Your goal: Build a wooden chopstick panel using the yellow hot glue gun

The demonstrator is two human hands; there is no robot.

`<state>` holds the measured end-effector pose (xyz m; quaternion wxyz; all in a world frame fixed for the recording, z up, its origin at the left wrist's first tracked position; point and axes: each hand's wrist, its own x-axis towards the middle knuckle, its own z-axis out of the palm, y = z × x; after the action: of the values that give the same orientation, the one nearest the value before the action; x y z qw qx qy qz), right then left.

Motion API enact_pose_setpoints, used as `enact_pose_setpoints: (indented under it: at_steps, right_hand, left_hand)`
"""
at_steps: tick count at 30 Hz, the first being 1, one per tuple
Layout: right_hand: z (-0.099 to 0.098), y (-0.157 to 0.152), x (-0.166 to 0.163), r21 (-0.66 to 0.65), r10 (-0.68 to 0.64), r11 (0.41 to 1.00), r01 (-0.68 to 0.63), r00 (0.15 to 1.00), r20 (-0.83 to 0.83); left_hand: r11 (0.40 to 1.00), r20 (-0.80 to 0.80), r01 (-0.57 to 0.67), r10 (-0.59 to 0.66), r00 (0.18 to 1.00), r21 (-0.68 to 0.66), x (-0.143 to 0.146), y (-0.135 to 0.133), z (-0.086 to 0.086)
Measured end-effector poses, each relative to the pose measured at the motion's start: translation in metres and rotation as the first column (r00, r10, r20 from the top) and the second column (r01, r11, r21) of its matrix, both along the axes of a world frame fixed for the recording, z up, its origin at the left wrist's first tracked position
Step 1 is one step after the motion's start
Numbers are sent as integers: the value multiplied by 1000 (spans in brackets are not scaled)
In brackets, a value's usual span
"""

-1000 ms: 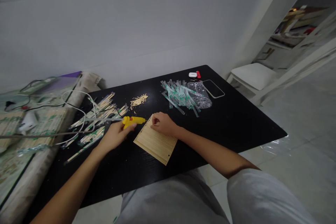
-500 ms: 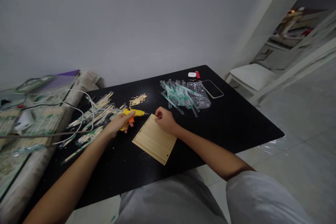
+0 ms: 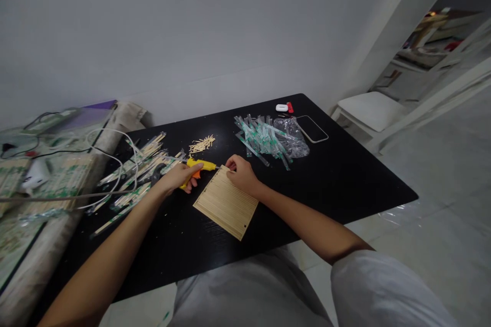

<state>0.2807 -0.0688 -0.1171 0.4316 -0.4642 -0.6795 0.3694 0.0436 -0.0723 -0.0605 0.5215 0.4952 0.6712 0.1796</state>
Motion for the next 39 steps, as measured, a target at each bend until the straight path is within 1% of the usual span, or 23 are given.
enact_pose_setpoints:
  at_steps: [9,14,17,20,23,32,36,38,39]
  right_hand:
    - [2,0,0,8,21,1000,-21,1000,13]
    - [4,-1,0,18,27,999,-28,999,25]
    - [4,-2,0,21,26,999,-26,999,29]
    - [4,-2,0,20,22,1000,-23,999,28]
    - [4,-2,0,16,25,1000,-26,999,26]
    - [4,-2,-1,6,35,999,-35,999,27]
    - [4,-2,-1,11,36,999,-36,999,24]
    - [4,-2,-1,13,34,999,-34,999,23]
    - [4,-2,-1,15,33,999,-34,999,23]
  left_hand:
    - [996,-91,64,-70,993,-67,-14,-7,10]
    - [990,-115,110,-120,986,-91,-28,-13,11]
    - [983,-100,145,-156,983,-114,-39,-18,10]
    - [977,-79,187,-196,977,-107,-48,-24,9]
    - [975,-99,197,-207,973,-103,-52,-29,9]
    - [950,-102,246,-269,958,-190,-63,-33,15]
    - [930,-80,291,-315,946,-222,-71,-38,18]
    - [928,-71,301,-323,944,-220,-73,-40,18]
    - [936,-69,286,-306,950,-207,-74,-42,17]
